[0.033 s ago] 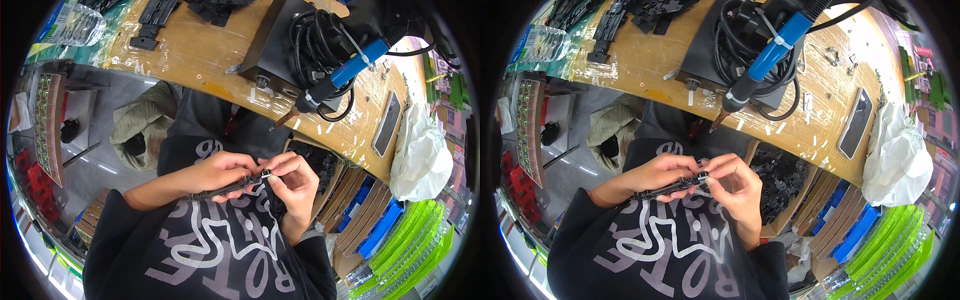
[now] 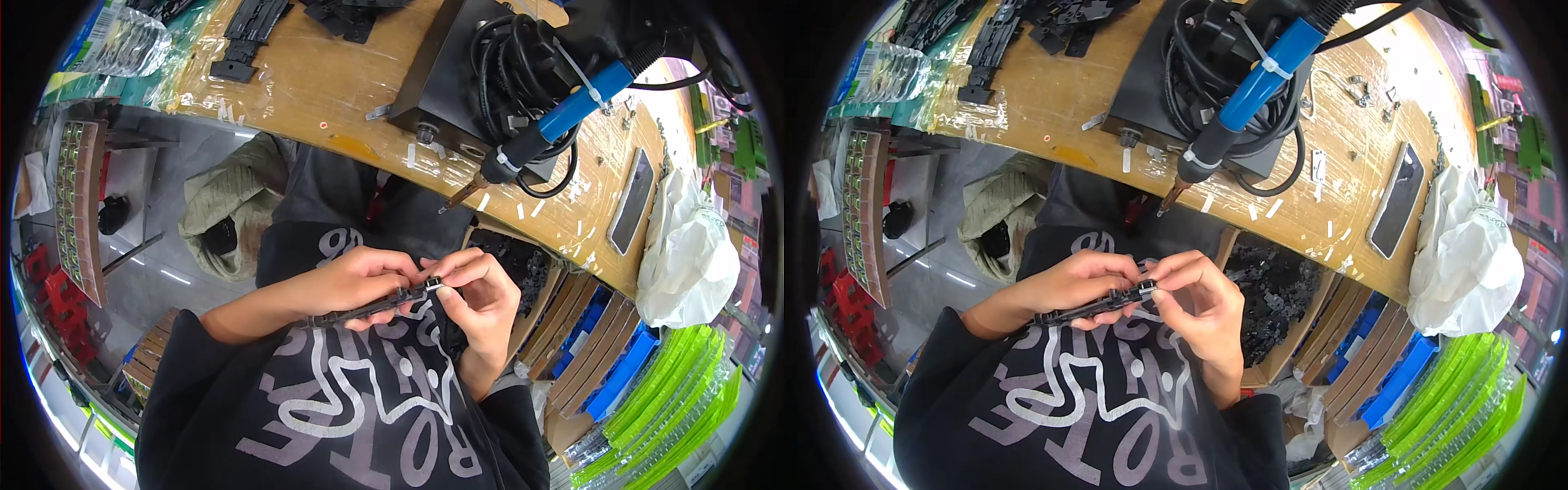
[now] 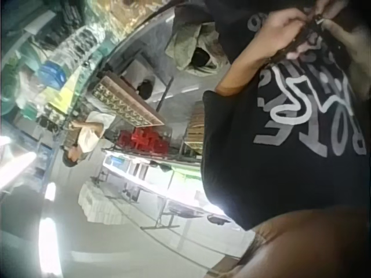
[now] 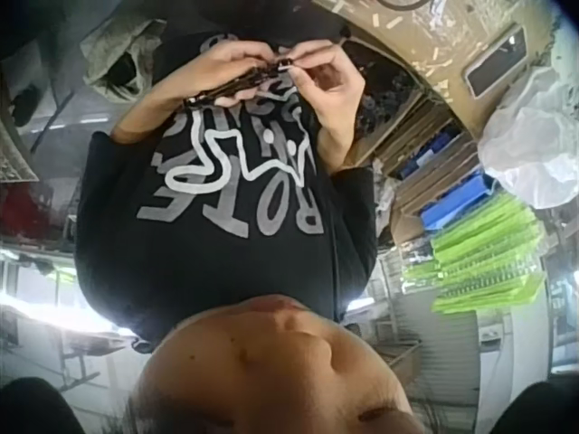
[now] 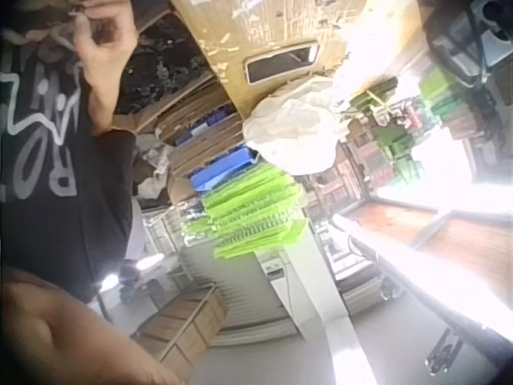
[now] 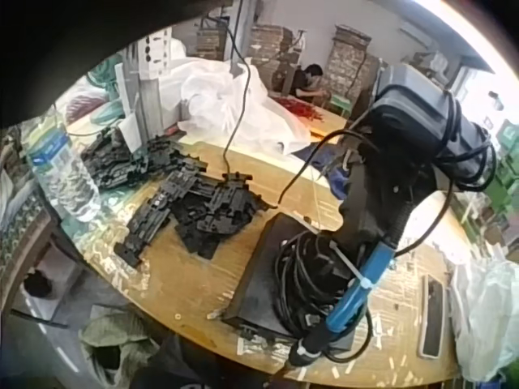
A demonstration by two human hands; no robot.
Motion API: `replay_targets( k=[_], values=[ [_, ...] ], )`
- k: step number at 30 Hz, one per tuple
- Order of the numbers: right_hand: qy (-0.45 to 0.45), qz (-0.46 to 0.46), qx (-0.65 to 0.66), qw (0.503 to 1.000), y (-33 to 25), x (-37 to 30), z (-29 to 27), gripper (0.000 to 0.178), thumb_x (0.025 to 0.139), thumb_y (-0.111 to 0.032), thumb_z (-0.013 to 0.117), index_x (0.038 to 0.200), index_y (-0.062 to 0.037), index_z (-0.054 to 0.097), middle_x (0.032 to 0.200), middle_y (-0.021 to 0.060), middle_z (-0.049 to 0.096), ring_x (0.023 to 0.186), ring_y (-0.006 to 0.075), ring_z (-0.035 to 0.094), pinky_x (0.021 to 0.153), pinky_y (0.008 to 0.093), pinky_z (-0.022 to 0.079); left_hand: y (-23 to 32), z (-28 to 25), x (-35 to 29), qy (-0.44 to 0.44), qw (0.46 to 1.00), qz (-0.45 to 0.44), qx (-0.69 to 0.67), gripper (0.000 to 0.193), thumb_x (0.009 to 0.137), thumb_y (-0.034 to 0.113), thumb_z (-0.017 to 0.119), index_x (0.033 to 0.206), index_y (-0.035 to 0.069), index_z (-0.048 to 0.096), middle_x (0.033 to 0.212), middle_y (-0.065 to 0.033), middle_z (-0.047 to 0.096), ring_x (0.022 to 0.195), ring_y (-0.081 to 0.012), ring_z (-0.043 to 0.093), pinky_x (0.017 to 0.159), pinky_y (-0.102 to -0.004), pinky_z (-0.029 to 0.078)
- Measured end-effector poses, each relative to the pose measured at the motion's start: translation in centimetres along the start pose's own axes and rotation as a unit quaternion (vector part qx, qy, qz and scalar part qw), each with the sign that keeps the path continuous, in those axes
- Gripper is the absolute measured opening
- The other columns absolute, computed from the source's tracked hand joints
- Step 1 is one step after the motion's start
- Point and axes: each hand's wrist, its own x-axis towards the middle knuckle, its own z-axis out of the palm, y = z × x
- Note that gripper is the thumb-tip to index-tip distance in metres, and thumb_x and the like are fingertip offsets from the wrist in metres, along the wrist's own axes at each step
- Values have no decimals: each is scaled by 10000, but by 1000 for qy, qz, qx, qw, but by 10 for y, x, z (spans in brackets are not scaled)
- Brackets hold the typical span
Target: The person assembles small black plastic electronic components by hand at a workbench. They pick up parts, align them, and press them together to form larger units, occasionally using a soldering iron to secure connections.
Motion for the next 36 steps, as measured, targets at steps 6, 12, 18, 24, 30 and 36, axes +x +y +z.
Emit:
replay_targets(
  k=[6, 12, 18, 24, 30, 36],
  values=[
    [-8, -8, -7, 1000, 2, -2, -4, 149, 681, 131, 550, 788, 33, 512, 855, 131, 543, 812, 185, 557, 862, 384, 413, -2, -3, 3, -13, 1000, -13, -3, 195, 856, 50, 355, 991, -27, 473, 760, -95, 521, 493, -85, 458, 333, -190, 327],
    [-4, -10, -55, 998, -1, -4, -5, 145, 664, 131, 563, 772, 43, 525, 839, 131, 555, 809, 186, 560, 839, 359, 428, -2, -4, 5, -13, 999, -22, 19, 210, 843, 40, 348, 995, -35, 473, 753, -102, 521, 484, -84, 456, 332, -190, 330],
    [10, -16, -89, 996, -3, -2, -3, 142, 655, 124, 575, 762, 40, 534, 826, 130, 567, 808, 189, 563, 823, 358, 439, 0, -2, 6, 7, 999, -16, 35, 221, 834, 36, 347, 994, -39, 480, 744, -107, 524, 478, -83, 456, 328, -192, 330],
    [25, -31, -143, 989, -2, -1, 0, 127, 652, 112, 582, 749, 40, 545, 802, 126, 576, 791, 199, 572, 809, 365, 448, -1, -4, 7, 18, 999, -19, 43, 221, 830, 33, 352, 992, -39, 484, 740, -111, 529, 475, -82, 459, 323, -193, 333],
    [8, -30, -115, 993, -4, -1, -3, 128, 657, 104, 589, 759, 43, 541, 792, 128, 582, 790, 213, 578, 818, 380, 442, -3, -4, 7, 1, 999, -12, 37, 206, 850, 72, 394, 1008, -31, 477, 737, -95, 521, 464, -82, 462, 325, -189, 332],
    [-4, -77, -37, 996, 0, 0, -12, 161, 660, 80, 606, 787, 7, 540, 762, 106, 597, 809, 244, 583, 899, 466, 343, -8, 0, 12, -37, 997, -31, -60, 233, 862, 150, 445, 1030, -9, 422, 750, -71, 501, 541, -91, 485, 381, -187, 393]
  ],
)
